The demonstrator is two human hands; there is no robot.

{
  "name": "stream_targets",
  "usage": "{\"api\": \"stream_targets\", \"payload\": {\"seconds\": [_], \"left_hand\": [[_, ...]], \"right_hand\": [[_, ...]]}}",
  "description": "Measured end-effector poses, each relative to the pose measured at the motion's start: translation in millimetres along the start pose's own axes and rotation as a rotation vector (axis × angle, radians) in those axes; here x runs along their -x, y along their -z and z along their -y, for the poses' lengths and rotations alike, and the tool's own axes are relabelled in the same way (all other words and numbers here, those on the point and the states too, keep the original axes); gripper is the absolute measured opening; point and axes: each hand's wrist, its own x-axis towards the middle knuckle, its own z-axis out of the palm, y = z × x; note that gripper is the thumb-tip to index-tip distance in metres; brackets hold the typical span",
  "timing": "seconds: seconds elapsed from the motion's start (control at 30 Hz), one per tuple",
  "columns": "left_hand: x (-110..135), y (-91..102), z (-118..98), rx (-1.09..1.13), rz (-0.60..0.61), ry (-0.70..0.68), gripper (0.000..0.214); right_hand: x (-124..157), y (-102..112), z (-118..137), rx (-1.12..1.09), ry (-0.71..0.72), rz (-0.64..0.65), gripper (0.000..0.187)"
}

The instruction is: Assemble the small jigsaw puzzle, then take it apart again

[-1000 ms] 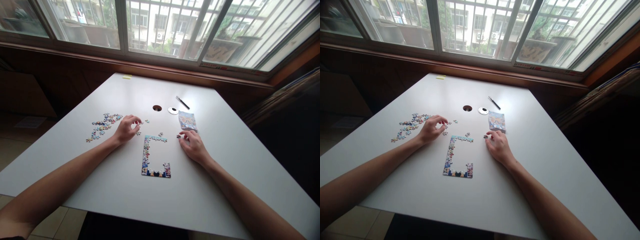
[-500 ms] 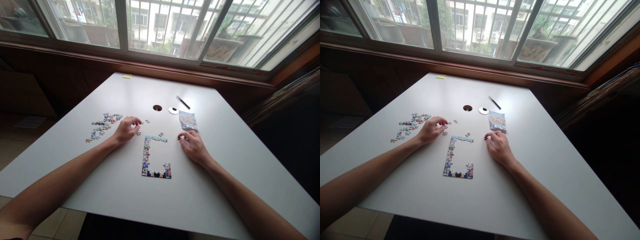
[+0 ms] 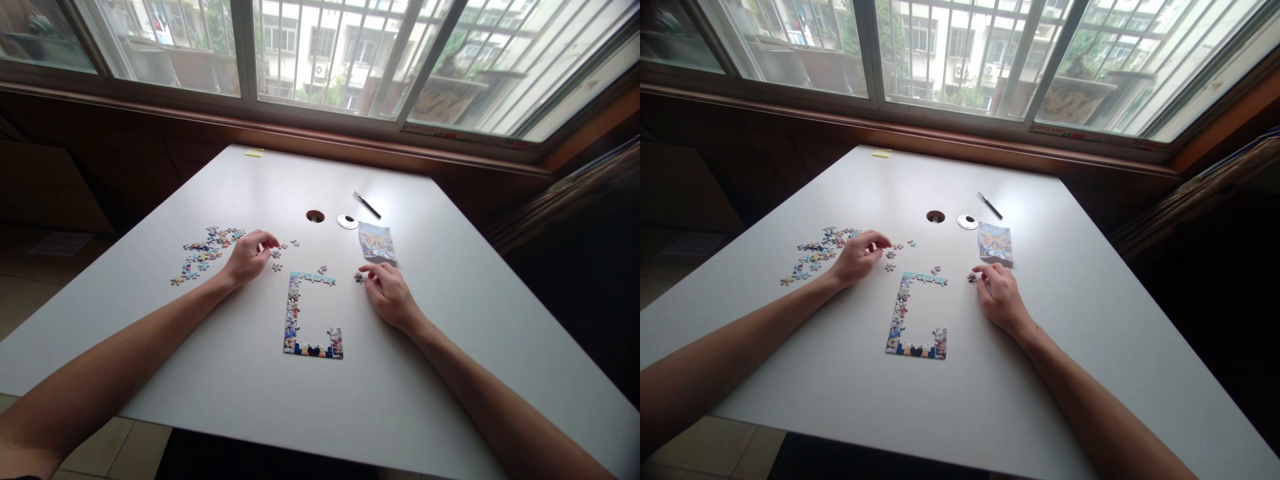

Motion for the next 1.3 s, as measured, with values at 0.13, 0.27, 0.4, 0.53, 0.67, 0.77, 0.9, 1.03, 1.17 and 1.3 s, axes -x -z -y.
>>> {"api": "stream_targets", "payload": {"seconds": [0.13,0.27,0.4,0.53,0.67,0.77,0.9,1.03,1.17,1.3], "left_hand": [[0.0,0.4,1.7,0.012,0.001,0.010,0.027],[-0.5,0.9,1.8,0.003,0.007,0.025,0.027],[0.3,0.6,0.7,-0.005,0.044,0.034,0.026],[1.7,-0.7,-1.2,-0.011,0.091,0.017,0.022],[1.3,-1.7,-2.2,-0.006,0.091,0.012,0.021],[0.4,-1.5,-1.9,0.006,0.074,0.007,0.023],[-0.3,-0.9,-0.5,0.014,0.031,0.009,0.027],[0.6,-1.3,0.2,0.012,0.023,0.007,0.028],[0.8,-1.4,1.2,0.011,0.026,0.001,0.027],[-0.1,-0.1,-0.8,-0.022,0.012,-0.025,0.024]], "right_hand": [[0.3,0.1,-0.9,-0.019,-0.007,-0.004,0.024],[0.2,0.5,-0.1,-0.026,-0.007,0.003,0.022],[0.3,0.0,-1.2,-0.024,0.000,0.000,0.022],[0.5,-0.4,-0.6,-0.015,0.015,-0.010,0.022],[-1.1,-0.9,2.7,0.012,0.038,-0.017,0.021],[-3.4,-0.9,1.4,-0.015,0.015,-0.016,0.021],[-4.0,1.1,-3.5,-0.098,-0.073,-0.070,0.024],[-2.3,2.8,-3.1,-0.117,-0.107,-0.036,0.024],[-2.0,1.9,-2.8,-0.119,-0.056,0.005,0.023],[-2.9,4.9,-2.5,-0.094,-0.068,0.037,0.017]]}}
